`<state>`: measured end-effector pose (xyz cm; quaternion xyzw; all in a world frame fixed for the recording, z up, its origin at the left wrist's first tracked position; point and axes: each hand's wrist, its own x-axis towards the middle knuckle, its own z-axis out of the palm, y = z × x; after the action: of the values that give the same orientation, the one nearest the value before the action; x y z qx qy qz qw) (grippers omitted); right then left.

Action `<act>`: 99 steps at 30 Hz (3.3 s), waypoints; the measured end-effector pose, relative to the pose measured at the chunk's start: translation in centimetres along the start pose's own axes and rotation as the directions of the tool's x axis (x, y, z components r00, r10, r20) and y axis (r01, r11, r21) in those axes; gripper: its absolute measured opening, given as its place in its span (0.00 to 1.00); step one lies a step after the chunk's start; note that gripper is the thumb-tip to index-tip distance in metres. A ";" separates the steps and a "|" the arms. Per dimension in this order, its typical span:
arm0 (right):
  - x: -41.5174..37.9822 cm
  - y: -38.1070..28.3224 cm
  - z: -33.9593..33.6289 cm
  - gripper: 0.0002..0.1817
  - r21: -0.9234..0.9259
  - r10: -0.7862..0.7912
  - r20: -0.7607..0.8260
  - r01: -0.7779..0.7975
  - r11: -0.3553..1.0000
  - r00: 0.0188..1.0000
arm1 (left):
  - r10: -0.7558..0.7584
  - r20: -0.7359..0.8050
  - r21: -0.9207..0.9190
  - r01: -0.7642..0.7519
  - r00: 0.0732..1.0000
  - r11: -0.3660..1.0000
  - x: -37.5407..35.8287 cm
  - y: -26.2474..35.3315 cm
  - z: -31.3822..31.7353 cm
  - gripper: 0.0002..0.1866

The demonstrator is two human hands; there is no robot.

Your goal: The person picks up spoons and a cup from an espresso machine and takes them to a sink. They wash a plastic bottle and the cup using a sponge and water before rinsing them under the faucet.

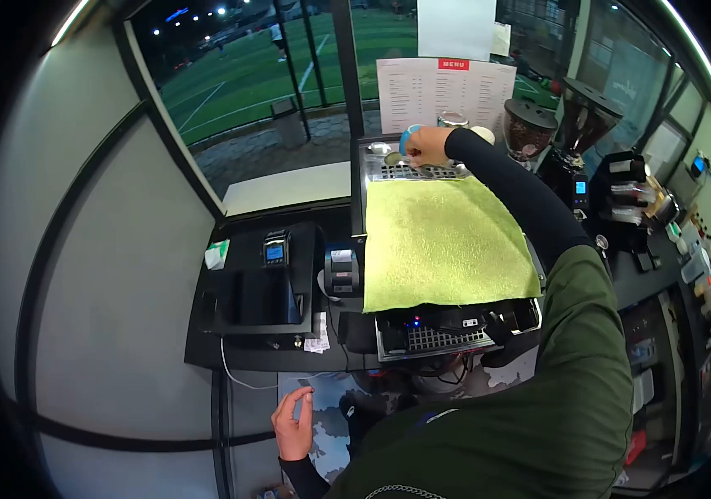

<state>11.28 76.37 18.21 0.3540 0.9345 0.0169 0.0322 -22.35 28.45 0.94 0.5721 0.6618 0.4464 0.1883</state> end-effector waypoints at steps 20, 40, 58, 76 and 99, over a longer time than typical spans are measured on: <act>-5.9 -14.5 -8.7 0.08 0.110 0.103 -0.590 -0.047 0.993 0.801 | 0.232 0.377 -0.730 0.133 0.896 0.671 16.8 -6.1 -2.2 0.11; -5.1 -32.1 -4.7 0.09 -0.538 -0.568 -0.434 0.305 0.786 0.699 | 0.479 0.790 -0.494 0.860 0.384 0.126 20.5 5.9 -3.5 0.13; -10.0 -28.2 -5.4 0.12 0.529 0.532 -0.627 -0.190 0.827 0.569 | 0.452 0.502 -0.858 0.359 0.738 0.366 19.0 2.9 -2.1 0.13; -5.8 -35.6 -3.4 0.13 0.981 0.513 -0.167 0.092 0.168 0.842 | 0.559 0.377 -0.856 0.047 0.739 0.515 24.0 2.1 -4.4 0.13; -6.2 -42.7 5.6 0.28 0.376 0.719 0.009 0.663 -0.647 0.695 | 0.333 0.084 -0.916 -0.058 0.939 0.397 23.4 -1.5 -3.2 0.12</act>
<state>-11.84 40.34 10.60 0.1584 0.1630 -0.7039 -0.6729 -32.08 49.00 7.58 0.5069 0.2155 0.6726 0.4941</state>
